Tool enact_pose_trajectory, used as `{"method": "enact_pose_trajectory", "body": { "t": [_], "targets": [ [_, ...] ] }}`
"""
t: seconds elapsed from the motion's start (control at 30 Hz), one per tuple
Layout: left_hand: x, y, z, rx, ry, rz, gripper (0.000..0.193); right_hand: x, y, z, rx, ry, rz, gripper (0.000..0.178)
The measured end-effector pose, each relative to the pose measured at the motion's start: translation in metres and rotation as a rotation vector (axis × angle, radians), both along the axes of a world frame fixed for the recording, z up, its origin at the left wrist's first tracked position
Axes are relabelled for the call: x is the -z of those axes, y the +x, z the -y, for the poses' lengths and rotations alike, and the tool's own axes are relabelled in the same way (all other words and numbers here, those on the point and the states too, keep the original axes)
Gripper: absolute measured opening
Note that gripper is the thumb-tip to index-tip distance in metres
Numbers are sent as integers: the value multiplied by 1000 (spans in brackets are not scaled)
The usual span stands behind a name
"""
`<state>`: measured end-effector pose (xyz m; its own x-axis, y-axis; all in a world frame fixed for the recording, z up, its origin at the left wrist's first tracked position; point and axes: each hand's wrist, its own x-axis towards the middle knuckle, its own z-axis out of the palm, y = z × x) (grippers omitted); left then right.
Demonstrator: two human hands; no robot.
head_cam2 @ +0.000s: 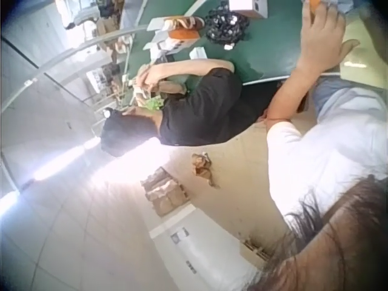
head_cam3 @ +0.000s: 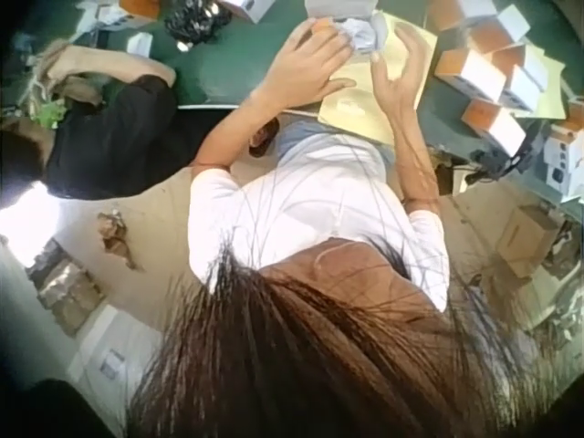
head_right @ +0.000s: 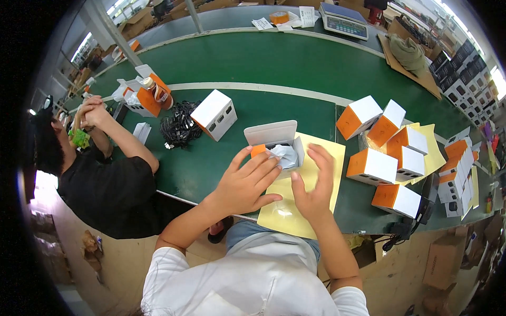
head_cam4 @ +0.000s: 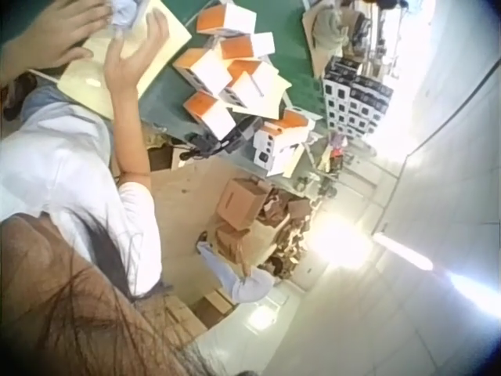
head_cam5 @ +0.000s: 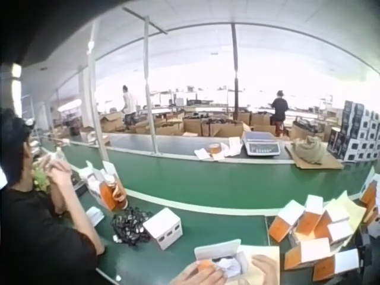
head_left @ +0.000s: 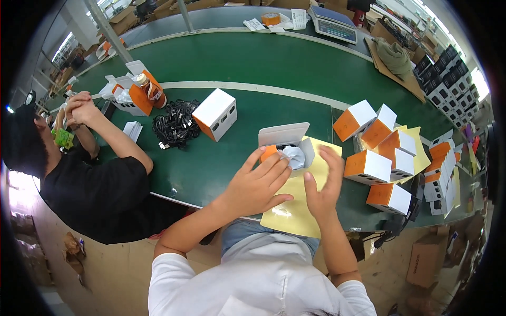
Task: Packaging electronic components into boxes and applying serial number labels.
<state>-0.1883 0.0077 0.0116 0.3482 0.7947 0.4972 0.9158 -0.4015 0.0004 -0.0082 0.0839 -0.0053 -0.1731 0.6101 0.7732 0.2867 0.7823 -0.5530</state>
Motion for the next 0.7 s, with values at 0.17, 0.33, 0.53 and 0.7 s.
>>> {"method": "enact_pose_trajectory", "body": {
  "t": [0.17, 0.33, 0.53, 0.7],
  "targets": [
    [-10, 0, -12, 43, -79, -85, 49, 30, -9, -21, -376, -149, 65, 25],
    [6, -22, -21, 206, -79, -30, 33, 40, -13, -35, -454, -332, 42, 23],
    [66, -19, 6, -119, 539, 604, 18, 41, -22, -29, -556, -518, -147, 12],
    [52, -24, 2, -34, 109, 822, 13, 50, -22, -33, -509, -495, -129, 28]
  ]
}}
